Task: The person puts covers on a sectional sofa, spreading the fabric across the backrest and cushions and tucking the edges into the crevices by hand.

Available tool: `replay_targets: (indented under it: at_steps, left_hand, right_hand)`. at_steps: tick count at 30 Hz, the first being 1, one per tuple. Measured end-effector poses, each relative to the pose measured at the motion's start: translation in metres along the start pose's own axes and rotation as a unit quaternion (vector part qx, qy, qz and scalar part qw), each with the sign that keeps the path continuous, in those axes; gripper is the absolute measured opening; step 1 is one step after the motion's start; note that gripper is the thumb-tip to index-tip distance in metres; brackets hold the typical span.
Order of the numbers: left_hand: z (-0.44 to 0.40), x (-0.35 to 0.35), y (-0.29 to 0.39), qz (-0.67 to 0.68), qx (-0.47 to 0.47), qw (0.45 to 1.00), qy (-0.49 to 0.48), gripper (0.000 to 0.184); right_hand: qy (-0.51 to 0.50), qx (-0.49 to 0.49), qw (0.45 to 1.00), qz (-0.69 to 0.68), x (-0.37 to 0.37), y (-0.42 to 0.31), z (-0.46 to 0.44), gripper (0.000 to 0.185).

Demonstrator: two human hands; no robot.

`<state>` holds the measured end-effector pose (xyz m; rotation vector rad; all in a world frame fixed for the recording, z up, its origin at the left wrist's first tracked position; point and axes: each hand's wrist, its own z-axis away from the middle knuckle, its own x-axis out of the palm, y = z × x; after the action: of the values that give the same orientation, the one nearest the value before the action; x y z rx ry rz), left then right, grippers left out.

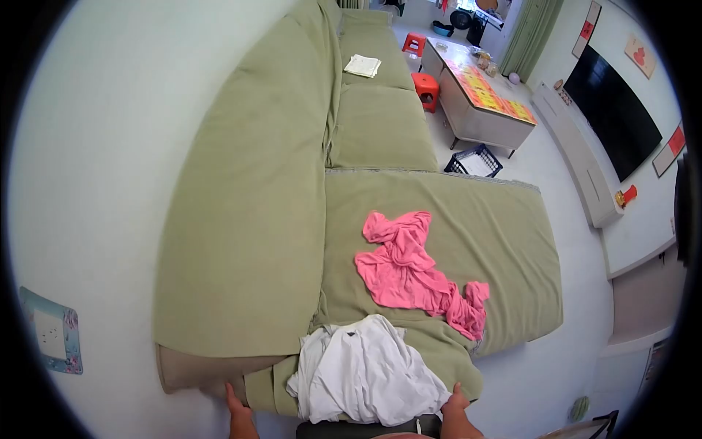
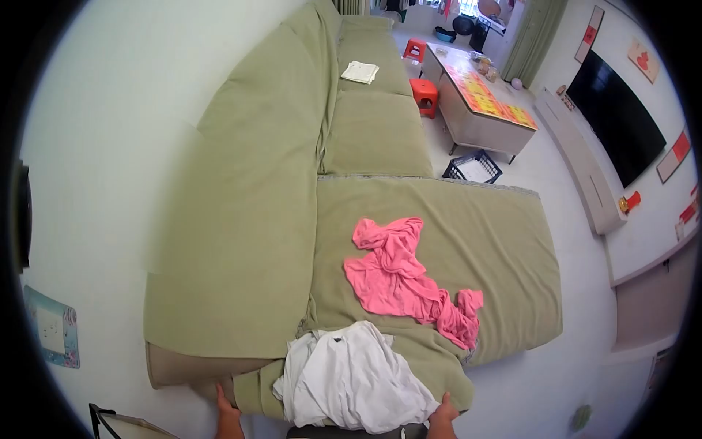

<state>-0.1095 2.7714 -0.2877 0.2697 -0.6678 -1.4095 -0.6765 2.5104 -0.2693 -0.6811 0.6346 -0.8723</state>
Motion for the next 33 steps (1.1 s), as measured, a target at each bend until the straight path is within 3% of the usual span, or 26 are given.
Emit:
replay_targets:
  at_steps: [6,11,14,15,16,18,20,21,22,24,25,26,27,29,31,32,33]
  left_hand:
    - [0.005,-0.008,-0.009,-0.002,-0.001,1.0,0.021,0.064]
    - [-0.002,-0.027,-0.012,-0.01,-0.01,0.999,-0.032,0.068]
    - [0.036,0.009,0.016,-0.131,-0.071,0.985,0.087,0.072]
    - [0.011,-0.017,0.015,-0.175,-0.095,0.975,0.099,0.071]
    - [-0.013,-0.039,0.013,-0.217,-0.119,0.963,0.109,0.07]
    - [0.007,-0.028,0.024,-0.235,0.02,0.968,0.085,0.065]
    - [0.031,0.006,0.071,-0.257,0.159,0.951,0.068,0.061]
    - [0.06,0.032,0.098,-0.18,0.121,0.975,0.039,0.059]
    - [0.098,0.063,0.122,-0.101,0.083,0.991,0.006,0.056]
    - [0.153,0.109,0.163,-0.069,0.123,0.988,-0.065,0.049]
    - [0.156,0.116,0.173,-0.101,0.227,0.968,-0.047,0.047]
    - [0.152,0.119,0.183,-0.135,0.326,0.935,-0.027,0.046]
    - [0.152,0.122,0.197,-0.177,0.315,0.932,-0.034,0.047]
    - [0.159,0.129,0.23,-0.252,0.303,0.916,-0.073,0.055]
    - [0.149,0.132,0.251,-0.329,0.314,0.881,-0.128,0.062]
    - [0.129,0.13,0.255,-0.4,0.415,0.806,-0.136,0.065]
    - [0.14,0.14,0.268,-0.417,0.422,0.792,-0.144,0.066]
  right_hand:
    - [-0.017,-0.056,0.998,0.005,-0.013,0.021,-0.04,0.048]
    - [-0.066,-0.005,0.998,-0.011,-0.009,0.008,-0.024,0.055]
    - [-0.097,0.027,0.994,0.041,-0.034,0.028,-0.058,0.058]
    - [-0.107,0.038,0.991,0.064,-0.033,0.026,-0.07,0.059]
    - [-0.131,-0.006,0.967,0.219,-0.022,0.01,-0.07,0.059]
    - [-0.16,-0.104,0.838,0.511,-0.009,-0.02,-0.066,0.059]
    - [-0.157,-0.2,0.619,0.743,0.001,-0.045,-0.036,0.06]
    - [-0.144,-0.242,0.486,0.828,0.007,-0.055,-0.009,0.06]
    - [-0.065,-0.262,0.678,0.684,0.026,-0.075,0.071,0.063]
    - [-0.192,-0.491,0.69,0.497,0.064,-0.035,0.077,0.069]
    - [-0.355,-0.458,0.686,0.439,0.086,-0.017,0.092,0.068]
    - [-0.443,-0.455,0.612,0.471,0.099,-0.02,0.162,0.069]
    - [-0.514,-0.427,0.58,0.466,0.108,-0.011,0.225,0.067]
    - [-0.606,-0.502,0.456,0.417,0.122,0.027,0.312,0.068]
    - [-0.589,-0.602,0.366,0.397,0.126,0.054,0.406,0.072]
    - [-0.583,-0.611,0.367,0.39,0.127,0.065,0.444,0.077]
    - [-0.577,-0.62,0.37,0.382,0.132,0.077,0.474,0.082]
